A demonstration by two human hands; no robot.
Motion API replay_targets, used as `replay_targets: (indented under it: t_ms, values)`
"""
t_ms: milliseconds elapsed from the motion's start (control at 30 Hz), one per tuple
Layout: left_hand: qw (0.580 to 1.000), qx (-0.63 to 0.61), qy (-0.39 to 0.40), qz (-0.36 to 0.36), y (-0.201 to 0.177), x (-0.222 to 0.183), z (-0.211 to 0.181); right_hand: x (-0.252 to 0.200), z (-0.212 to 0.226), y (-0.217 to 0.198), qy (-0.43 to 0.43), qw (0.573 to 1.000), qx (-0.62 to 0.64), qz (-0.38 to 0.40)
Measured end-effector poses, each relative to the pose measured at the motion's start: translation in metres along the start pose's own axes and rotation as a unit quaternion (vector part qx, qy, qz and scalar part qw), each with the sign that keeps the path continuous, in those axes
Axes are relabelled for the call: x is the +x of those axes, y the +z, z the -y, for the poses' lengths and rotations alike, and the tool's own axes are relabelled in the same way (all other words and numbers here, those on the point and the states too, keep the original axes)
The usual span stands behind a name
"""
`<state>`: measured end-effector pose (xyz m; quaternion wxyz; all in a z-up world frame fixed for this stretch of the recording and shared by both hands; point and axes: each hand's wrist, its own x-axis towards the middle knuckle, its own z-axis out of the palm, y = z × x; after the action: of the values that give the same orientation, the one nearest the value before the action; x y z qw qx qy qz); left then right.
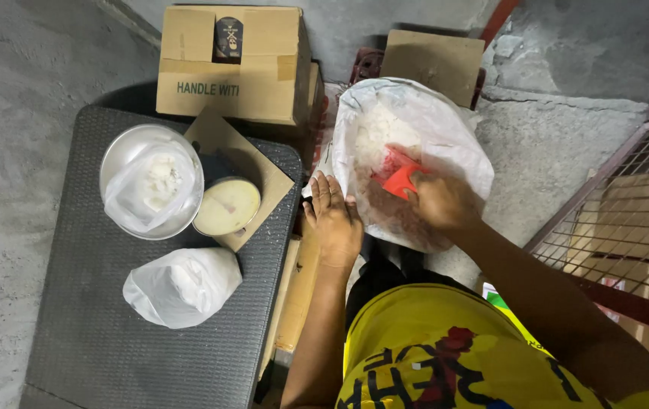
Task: Scooping white powder from a bulk bag into small plastic bags, weighing them on a scale, and sealing/stacking them.
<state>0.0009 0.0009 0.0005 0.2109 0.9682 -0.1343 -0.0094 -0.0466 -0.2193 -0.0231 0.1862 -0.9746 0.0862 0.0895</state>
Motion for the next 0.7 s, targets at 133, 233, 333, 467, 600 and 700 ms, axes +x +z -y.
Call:
replay_targets:
  t_ms: [133,233,333,467,600,700]
  values:
    - [1.0,-0.004,0.0,0.002,0.0,0.003,-0.001,-0.003,-0.002,0.003,-0.011,1.0,0.021,-0.015]
    - [1.0,-0.009,-0.004,0.007,-0.002,0.002,-0.003,-0.004,0.001,0.001,-0.021,0.997,0.049,-0.053]
    - [1.0,-0.013,0.002,0.002,-0.001,0.002,-0.004,-0.003,0.005,-0.008,-0.011,0.997,0.055,-0.057]
    - [1.0,-0.011,0.006,0.0,-0.003,0.003,-0.004,-0.005,0.008,-0.02,0.026,0.996,0.066,-0.06]
    - [1.0,-0.014,-0.004,0.01,-0.006,0.001,-0.004,-0.001,0.008,-0.023,0.047,0.99,0.095,-0.094]
    - [1.0,-0.016,-0.011,0.017,-0.006,0.002,-0.006,0.012,0.01,-0.023,0.035,0.992,0.098,-0.073]
